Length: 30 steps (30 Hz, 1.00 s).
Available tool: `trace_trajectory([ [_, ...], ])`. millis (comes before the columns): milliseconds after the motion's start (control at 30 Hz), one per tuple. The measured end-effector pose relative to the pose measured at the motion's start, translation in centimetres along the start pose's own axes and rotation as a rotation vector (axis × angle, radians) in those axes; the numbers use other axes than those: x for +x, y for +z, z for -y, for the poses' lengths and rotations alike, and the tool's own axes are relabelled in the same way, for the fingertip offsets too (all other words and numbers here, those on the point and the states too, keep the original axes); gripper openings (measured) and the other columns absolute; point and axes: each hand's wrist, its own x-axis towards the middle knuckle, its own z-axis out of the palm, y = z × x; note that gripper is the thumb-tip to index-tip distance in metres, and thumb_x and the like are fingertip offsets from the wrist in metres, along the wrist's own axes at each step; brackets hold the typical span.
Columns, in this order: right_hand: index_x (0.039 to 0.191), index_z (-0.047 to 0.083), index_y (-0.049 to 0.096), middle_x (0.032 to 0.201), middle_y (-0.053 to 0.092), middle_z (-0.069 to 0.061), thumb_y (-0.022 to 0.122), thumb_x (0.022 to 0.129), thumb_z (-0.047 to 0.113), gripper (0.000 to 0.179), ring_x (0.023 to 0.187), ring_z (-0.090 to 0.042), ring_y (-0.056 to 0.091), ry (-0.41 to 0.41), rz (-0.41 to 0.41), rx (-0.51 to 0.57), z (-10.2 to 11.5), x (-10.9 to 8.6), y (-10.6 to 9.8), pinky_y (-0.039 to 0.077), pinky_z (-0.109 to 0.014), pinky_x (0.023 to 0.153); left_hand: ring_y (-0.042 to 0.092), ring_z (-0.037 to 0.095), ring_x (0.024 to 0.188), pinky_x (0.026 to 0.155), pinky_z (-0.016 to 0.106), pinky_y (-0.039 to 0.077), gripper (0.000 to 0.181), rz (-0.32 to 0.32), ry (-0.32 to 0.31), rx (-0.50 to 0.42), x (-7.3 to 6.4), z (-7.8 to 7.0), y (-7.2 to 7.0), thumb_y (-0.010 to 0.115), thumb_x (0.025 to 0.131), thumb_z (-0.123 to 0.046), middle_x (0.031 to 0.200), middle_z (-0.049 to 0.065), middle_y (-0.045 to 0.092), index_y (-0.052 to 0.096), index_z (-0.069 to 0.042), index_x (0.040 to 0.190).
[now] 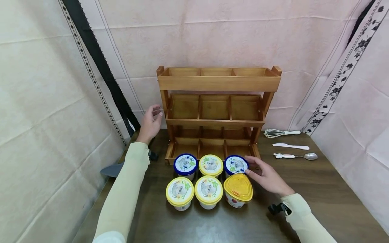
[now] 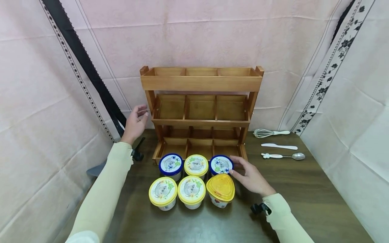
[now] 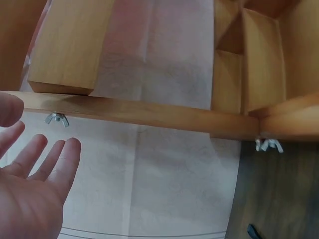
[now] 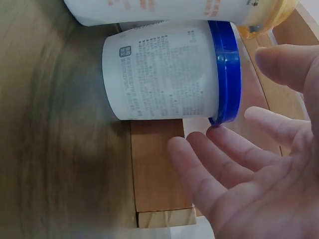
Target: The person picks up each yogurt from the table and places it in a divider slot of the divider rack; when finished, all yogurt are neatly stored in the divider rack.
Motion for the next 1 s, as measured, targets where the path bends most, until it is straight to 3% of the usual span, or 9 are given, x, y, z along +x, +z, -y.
trace_trajectory([
  [233,0.157,0.011,0.045,0.155,0.054,-0.018,0.072,0.103,0.029,0.063,0.135,-0.042,0.058,0.028,0.050,0.080,-0.9,0.5,0.4,0.052,-0.062,0.108,0.053,0.031,0.143,0.120,0.051,0.045,0.043,-0.025,-0.075,-0.059,1.5,-0.7,0.4,0.057,0.110,-0.026,0.152,0.011,0.056,0.051,-0.012,0.150],
  [500,0.161,0.015,0.040,0.159,0.050,-0.016,0.075,0.100,0.031,0.072,0.139,-0.043,0.054,0.048,0.097,0.114,-1.8,0.9,0.4,0.050,-0.063,0.111,0.057,0.032,0.135,0.118,0.048,0.046,0.043,-0.033,-0.070,-0.143,2.2,-1.1,0.7,0.062,0.108,-0.024,0.143,0.016,0.060,0.053,-0.008,0.147],
  [700,0.164,0.012,0.033,0.164,0.043,-0.020,0.077,0.098,0.024,0.080,0.145,-0.048,0.047,0.035,0.130,0.169,-2.1,1.1,0.5,0.042,-0.068,0.116,0.059,0.033,0.132,0.116,0.048,0.048,0.043,-0.032,-0.085,-0.170,2.5,-1.0,0.9,0.063,0.107,-0.021,0.141,0.017,0.060,0.053,-0.007,0.146],
  [867,0.165,0.011,0.031,0.165,0.041,-0.020,0.078,0.097,0.021,0.084,0.148,-0.047,0.045,0.017,0.147,0.201,-2.2,1.4,0.7,0.038,-0.067,0.119,0.061,0.032,0.131,0.114,0.048,0.050,0.041,-0.045,-0.094,-0.152,2.6,-1.0,0.9,0.063,0.107,-0.021,0.141,0.016,0.061,0.054,-0.010,0.146],
  [1000,0.163,0.012,0.033,0.163,0.044,-0.019,0.079,0.096,0.022,0.082,0.145,-0.047,0.048,0.028,0.145,0.213,-2.4,1.5,0.8,0.042,-0.066,0.117,0.062,0.032,0.129,0.111,0.048,0.052,0.040,-0.054,-0.099,-0.152,2.5,-1.0,0.9,0.065,0.106,-0.018,0.138,0.014,0.062,0.056,-0.011,0.143],
])
